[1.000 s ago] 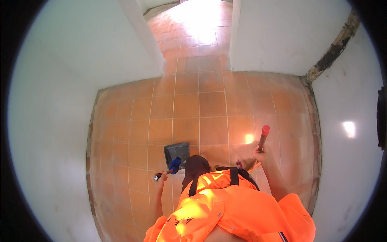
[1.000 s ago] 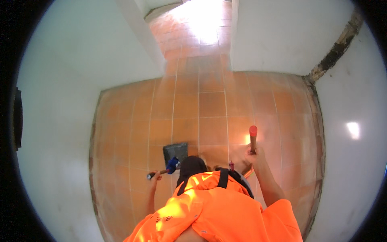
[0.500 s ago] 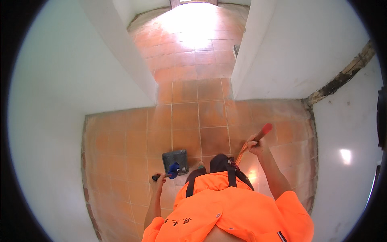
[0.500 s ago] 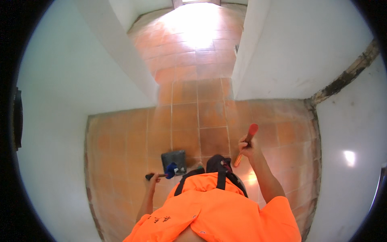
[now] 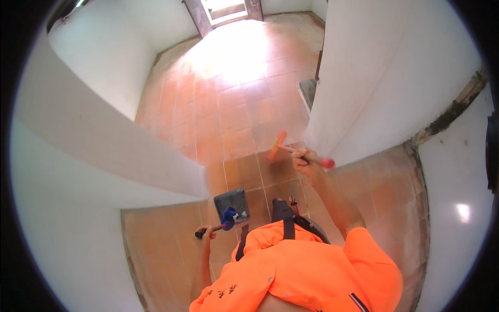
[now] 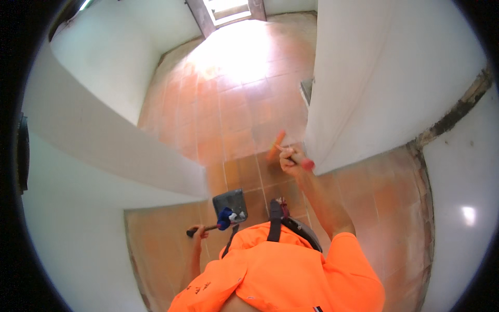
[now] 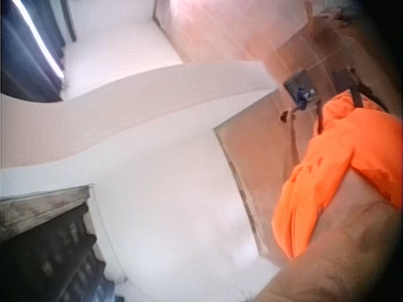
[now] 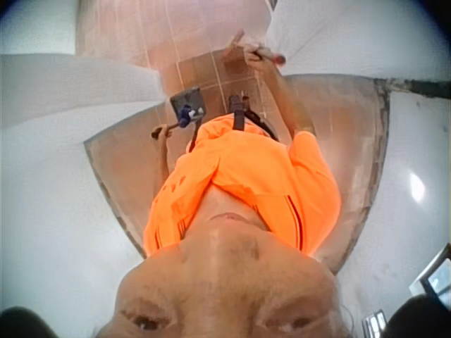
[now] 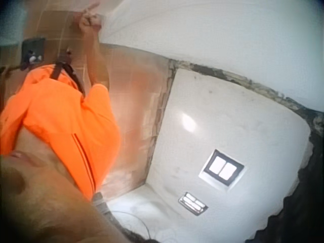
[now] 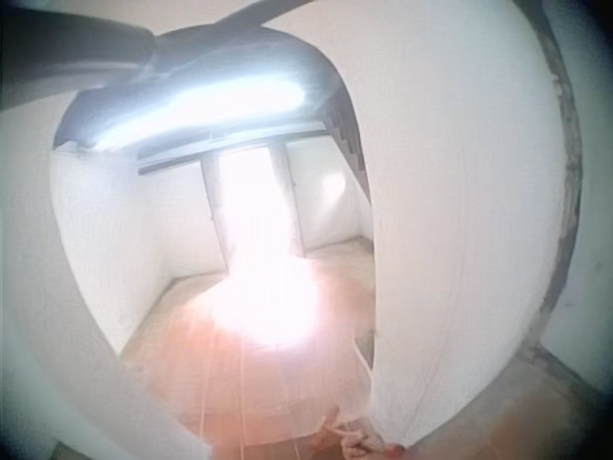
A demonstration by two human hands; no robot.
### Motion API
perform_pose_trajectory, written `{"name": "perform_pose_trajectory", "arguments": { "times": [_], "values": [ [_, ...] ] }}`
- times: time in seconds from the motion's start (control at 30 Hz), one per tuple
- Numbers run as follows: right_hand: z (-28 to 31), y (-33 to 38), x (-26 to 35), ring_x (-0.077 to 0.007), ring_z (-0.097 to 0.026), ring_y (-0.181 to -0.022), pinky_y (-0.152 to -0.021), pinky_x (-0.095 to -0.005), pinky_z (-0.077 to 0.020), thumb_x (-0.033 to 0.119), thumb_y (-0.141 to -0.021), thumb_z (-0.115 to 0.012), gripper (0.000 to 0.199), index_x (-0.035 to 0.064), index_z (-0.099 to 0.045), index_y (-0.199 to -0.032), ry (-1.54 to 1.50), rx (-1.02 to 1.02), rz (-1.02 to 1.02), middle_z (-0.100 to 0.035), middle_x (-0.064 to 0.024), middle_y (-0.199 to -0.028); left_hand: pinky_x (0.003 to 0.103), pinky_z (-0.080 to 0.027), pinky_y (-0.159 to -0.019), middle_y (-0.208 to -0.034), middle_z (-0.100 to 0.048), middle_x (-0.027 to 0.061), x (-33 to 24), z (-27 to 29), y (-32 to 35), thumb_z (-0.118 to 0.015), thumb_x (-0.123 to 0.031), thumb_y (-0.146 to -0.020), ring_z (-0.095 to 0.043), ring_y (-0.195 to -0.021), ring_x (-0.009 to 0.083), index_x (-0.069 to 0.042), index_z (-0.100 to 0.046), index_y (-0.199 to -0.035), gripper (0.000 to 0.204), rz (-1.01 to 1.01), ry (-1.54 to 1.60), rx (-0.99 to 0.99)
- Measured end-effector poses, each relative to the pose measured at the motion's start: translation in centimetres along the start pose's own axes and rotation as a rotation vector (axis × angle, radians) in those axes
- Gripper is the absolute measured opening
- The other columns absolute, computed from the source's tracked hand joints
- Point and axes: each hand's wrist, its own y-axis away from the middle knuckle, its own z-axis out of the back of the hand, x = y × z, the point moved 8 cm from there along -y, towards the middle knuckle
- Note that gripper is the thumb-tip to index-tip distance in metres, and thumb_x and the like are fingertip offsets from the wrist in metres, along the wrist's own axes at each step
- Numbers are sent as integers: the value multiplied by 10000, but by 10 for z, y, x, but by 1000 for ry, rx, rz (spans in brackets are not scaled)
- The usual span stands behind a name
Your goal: The person sweeps a tiled floor using a broom and dustpan, collecting debris into the dustpan. They move through a hallway with display boards and then sweep a staircase, maintaining a continuous cleaning motion.
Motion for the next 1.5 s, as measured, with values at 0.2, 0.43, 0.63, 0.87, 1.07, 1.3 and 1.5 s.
{"name": "perform_pose_trajectory", "arguments": {
  "times": [0.2, 0.43, 0.63, 0.87, 1.07, 1.3, 1.5],
  "values": [
    [-25, -104, 50, -83, -462, -395, -355, -227, -315, 44, -823, -378, 112, -23, -460, -859, -55, 136, -44, -444, 11, -590, 239, -499, -517, -876, -572, 100, -60, -62, -154, -609, -74, -786, -594, -608, 154, -25, -551, -773, 77, -54, 65, -11],
    [-79, -194, 86, -76, -435, -403, -320, -232, -290, 89, -848, -392, 130, -7, -478, -829, 210, 70, -88, -437, 26, -579, 250, -505, -489, -653, -567, 81, -167, -135, -295, -618, -98, -776, -585, -532, 150, 7, -557, -738, 127, -116, -124, 16],
    [-108, -256, 139, -66, -450, -418, -319, -227, -288, 101, -841, -392, 133, 94, -435, -715, 178, -199, 10, -443, 40, -570, 261, -500, -472, -616, -559, 77, -237, -188, -396, -624, -76, -753, -566, -483, 150, -4, -567, -725, 96, -123, -91, 46],
    [-97, -247, 171, -62, -421, -380, -299, -228, -242, 113, -798, -409, 188, 134, -387, -612, 401, -563, 142, -435, 47, -522, 259, -497, -481, -631, -579, 76, -271, -235, -439, -638, -102, -760, -582, -512, 154, -2, -577, -743, 119, -94, -196, 146],
    [-92, -284, 252, -88, -384, -402, -330, -243, -247, 183, -809, -419, 204, 138, -399, -611, 547, -535, 203, -411, 30, -523, 229, -447, -483, -602, -571, 61, -269, -307, -523, -661, -124, -742, -553, -519, 126, -23, -576, -724, 134, -88, -272, 230],
    [-105, -460, 360, -66, -434, -432, -342, -234, -274, 145, -841, -425, 178, 118, -416, -664, 360, -263, 131, -436, 25, -552, 241, -455, -407, -614, -563, 81, -265, -368, -676, -620, -83, -758, -545, -452, 145, -19, -526, -724, 119, -24, -205, 247],
    [-171, -582, 306, -96, -419, -358, -296, -260, -307, 68, -811, -477, 89, 6, -475, -874, 406, -233, 226, -446, 5, -552, 233, -454, -460, -633, -577, 68, -392, -337, -794, -650, -141, -767, -552, -500, 120, -6, -561, -774, 161, -113, -268, 315]
  ]
}}
